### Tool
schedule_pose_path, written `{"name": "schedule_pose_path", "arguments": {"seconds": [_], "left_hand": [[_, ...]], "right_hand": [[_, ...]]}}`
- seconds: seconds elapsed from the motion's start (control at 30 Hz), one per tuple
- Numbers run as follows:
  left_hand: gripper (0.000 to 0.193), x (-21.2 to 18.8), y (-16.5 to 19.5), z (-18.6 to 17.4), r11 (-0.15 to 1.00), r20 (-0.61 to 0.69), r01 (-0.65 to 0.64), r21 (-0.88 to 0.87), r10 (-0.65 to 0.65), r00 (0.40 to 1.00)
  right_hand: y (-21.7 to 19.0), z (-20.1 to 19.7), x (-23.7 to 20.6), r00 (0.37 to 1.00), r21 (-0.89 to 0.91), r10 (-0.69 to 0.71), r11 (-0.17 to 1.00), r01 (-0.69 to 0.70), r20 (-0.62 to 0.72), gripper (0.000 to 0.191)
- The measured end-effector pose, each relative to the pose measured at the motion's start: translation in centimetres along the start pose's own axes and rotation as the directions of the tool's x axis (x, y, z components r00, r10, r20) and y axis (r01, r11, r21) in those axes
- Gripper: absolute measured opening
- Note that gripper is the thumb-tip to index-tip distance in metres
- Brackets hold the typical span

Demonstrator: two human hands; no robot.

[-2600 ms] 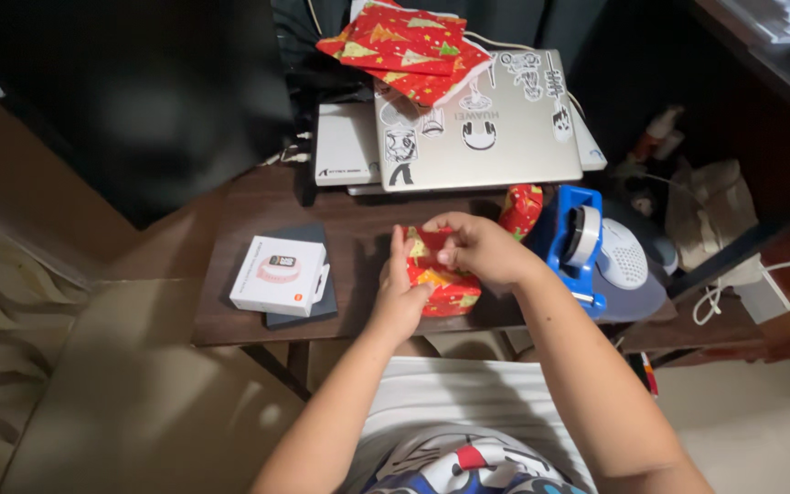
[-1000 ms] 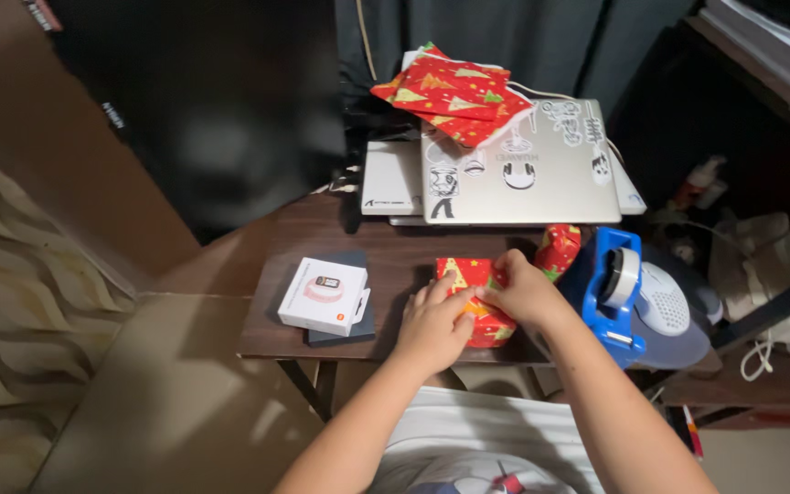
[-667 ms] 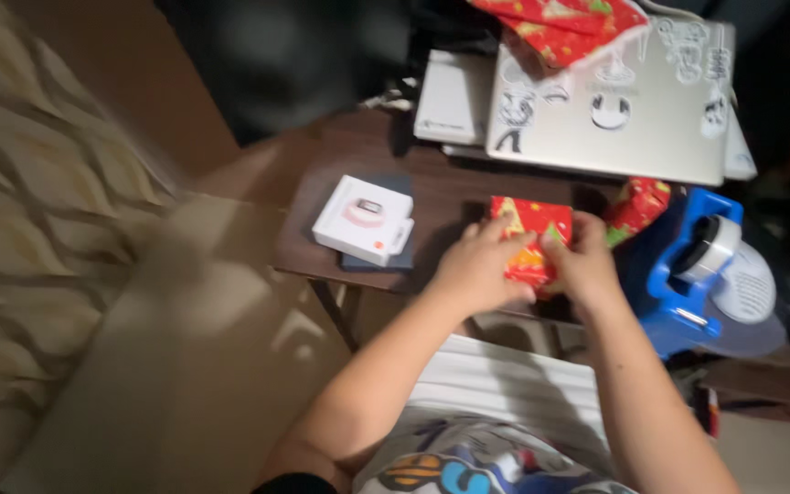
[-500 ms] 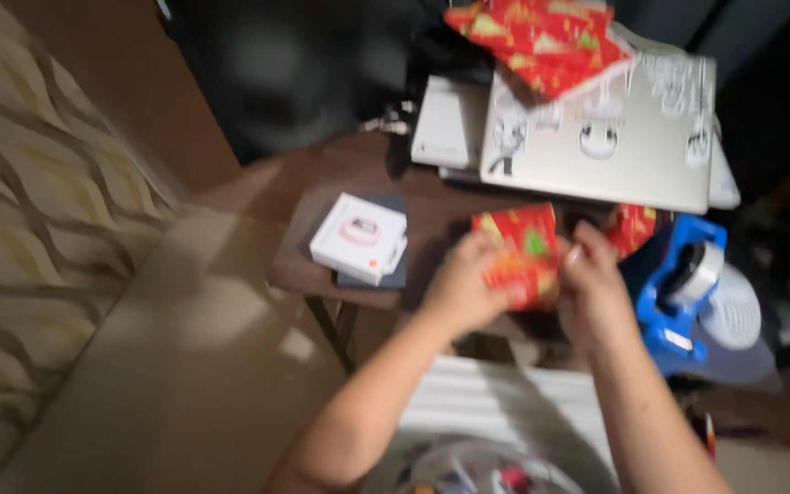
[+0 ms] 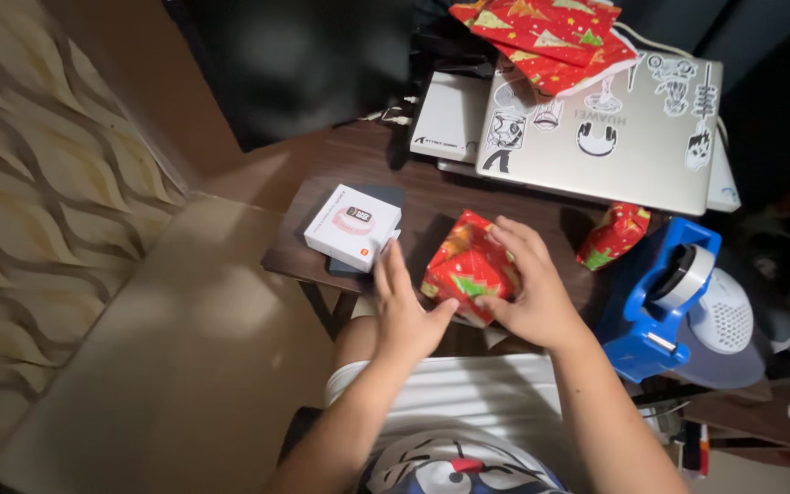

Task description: The person wraps a small box with red Christmas-patterned wrapping paper at a desk. They fold the paper around the box, press and crease the folds, tuck the paper ends, and work the paper closed around the gift, with a tape dispenser on the desk.

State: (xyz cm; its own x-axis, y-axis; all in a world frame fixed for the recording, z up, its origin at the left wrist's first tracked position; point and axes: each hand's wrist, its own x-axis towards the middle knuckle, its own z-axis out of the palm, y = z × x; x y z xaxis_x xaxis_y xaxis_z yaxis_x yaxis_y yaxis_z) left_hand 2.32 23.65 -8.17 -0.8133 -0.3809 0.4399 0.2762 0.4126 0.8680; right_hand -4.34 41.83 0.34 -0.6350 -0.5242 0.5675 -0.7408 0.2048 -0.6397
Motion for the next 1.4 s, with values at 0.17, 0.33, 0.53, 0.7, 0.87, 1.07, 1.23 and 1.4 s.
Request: {"name": "schedule_pose_path", "arguments": {"seconds": [0.17, 0.33, 0.53, 0.7, 0.87, 1.07, 1.23, 1.4], "left_hand": [[0.083, 3.0, 0.5, -3.7, 0.945, 0.325, -0.302, 0.125, 0.248, 0.912], [0.044, 4.0, -0.7, -2.3, 0.989, 0.313, -0.143, -0.032, 0.146, 0.938], [0.031, 1.3, -0.8, -0.7, 0.958, 0.252, -0.279, -0.061, 0.285, 0.925], [0.034, 0.8, 0.1, -0.3, 0.952, 0.293, -0.306, 0.015, 0.288, 0.912], [0.025, 0.5, 1.0, 0.4, 0.946, 0.272, -0.289, 0.145, 0.243, 0.931], [0.024, 0.7, 2.0, 0.9, 0.967, 0.291, -0.218, 0.133, 0.172, 0.941], [0.022, 1.4, 2.6, 0.9, 0.972, 0.316, -0.177, 0.157, 0.12, 0.941], [0.048, 0.9, 2.4, 0.9, 0.992, 0.278, -0.127, -0.017, 0.126, 0.952]], "right_hand": [[2.6, 1.6, -2.7, 0.974, 0.621, 0.105, 0.783, 0.044, -0.201, 0.099], [4.1, 1.8, -6.0, 0.967, 0.056, 0.18, 0.983, -0.172, -0.182, 0.074], [4.7, 2.8, -7.1, 0.95, 0.332, 0.283, 0.916, -0.226, -0.134, 0.031], [4.7, 2.5, -6.8, 0.936, 0.624, 0.351, 0.736, -0.261, -0.021, 0.029], [5.1, 3.8, -7.8, 0.85, 0.708, 0.426, 0.7, -0.092, -0.311, 0.049], [6.9, 5.2, -9.1, 0.802, 0.719, 0.397, 0.693, 0.058, -0.447, 0.041], [6.5, 5.2, -8.5, 0.873, 0.656, 0.351, 0.753, -0.047, -0.34, 0.049], [4.8, 4.0, -6.8, 0.917, 0.637, 0.356, 0.753, -0.167, -0.179, 0.092]]}}
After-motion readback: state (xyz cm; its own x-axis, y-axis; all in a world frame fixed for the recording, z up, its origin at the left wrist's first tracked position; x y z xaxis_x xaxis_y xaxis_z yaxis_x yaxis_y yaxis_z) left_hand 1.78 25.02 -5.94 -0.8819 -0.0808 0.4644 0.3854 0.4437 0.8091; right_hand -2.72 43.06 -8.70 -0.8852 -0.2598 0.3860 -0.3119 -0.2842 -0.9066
